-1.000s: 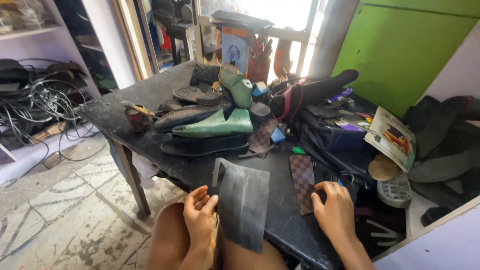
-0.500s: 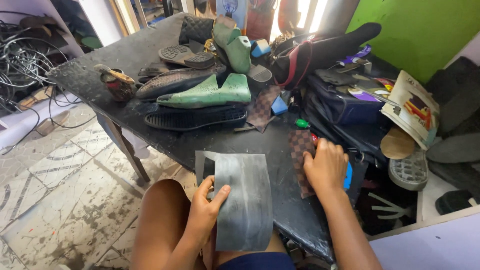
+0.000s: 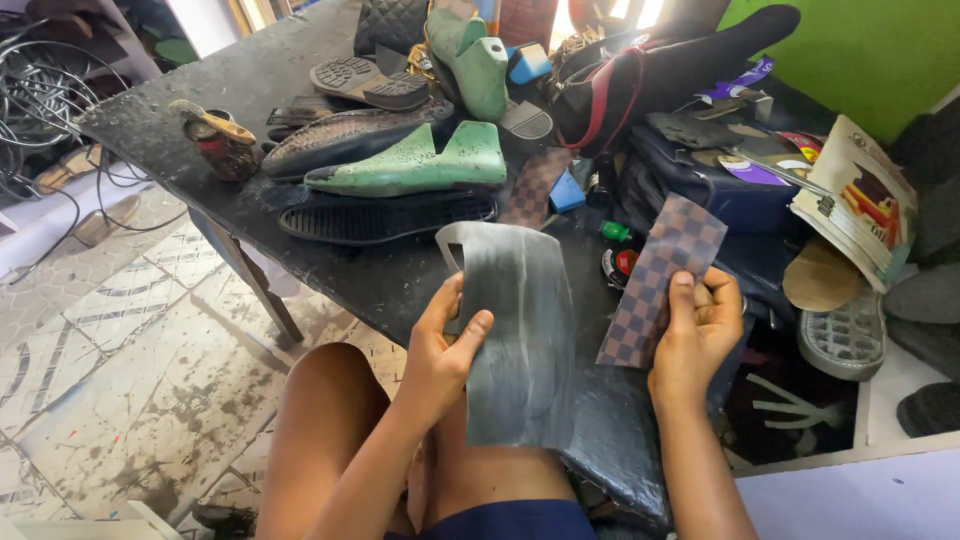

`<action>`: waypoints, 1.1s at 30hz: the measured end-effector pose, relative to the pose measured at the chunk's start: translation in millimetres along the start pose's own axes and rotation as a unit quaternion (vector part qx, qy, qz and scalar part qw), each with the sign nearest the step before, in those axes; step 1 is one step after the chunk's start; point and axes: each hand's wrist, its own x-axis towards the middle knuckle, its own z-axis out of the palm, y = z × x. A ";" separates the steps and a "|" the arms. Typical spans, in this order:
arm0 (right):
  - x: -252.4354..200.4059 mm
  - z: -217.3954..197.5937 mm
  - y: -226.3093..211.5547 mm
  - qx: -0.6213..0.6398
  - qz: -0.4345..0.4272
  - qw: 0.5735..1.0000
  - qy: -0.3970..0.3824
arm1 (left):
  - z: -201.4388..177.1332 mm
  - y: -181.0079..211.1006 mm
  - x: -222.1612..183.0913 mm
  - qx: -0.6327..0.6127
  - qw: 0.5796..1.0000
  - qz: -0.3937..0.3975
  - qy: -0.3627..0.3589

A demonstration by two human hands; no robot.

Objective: The person aligns a checkered pattern strip onto a gray leather shoe component on the workbench, pressing the edges to position it. They then open a tin of adhesive and use a brush to spread the glue over a leather strip, re-dipping the brush and coating the surface.

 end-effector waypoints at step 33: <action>-45.8 56.1 -62.7 0.054 0.182 0.941 -0.281 | 6.2 19.4 -34.4 -0.139 0.975 -0.169 -0.026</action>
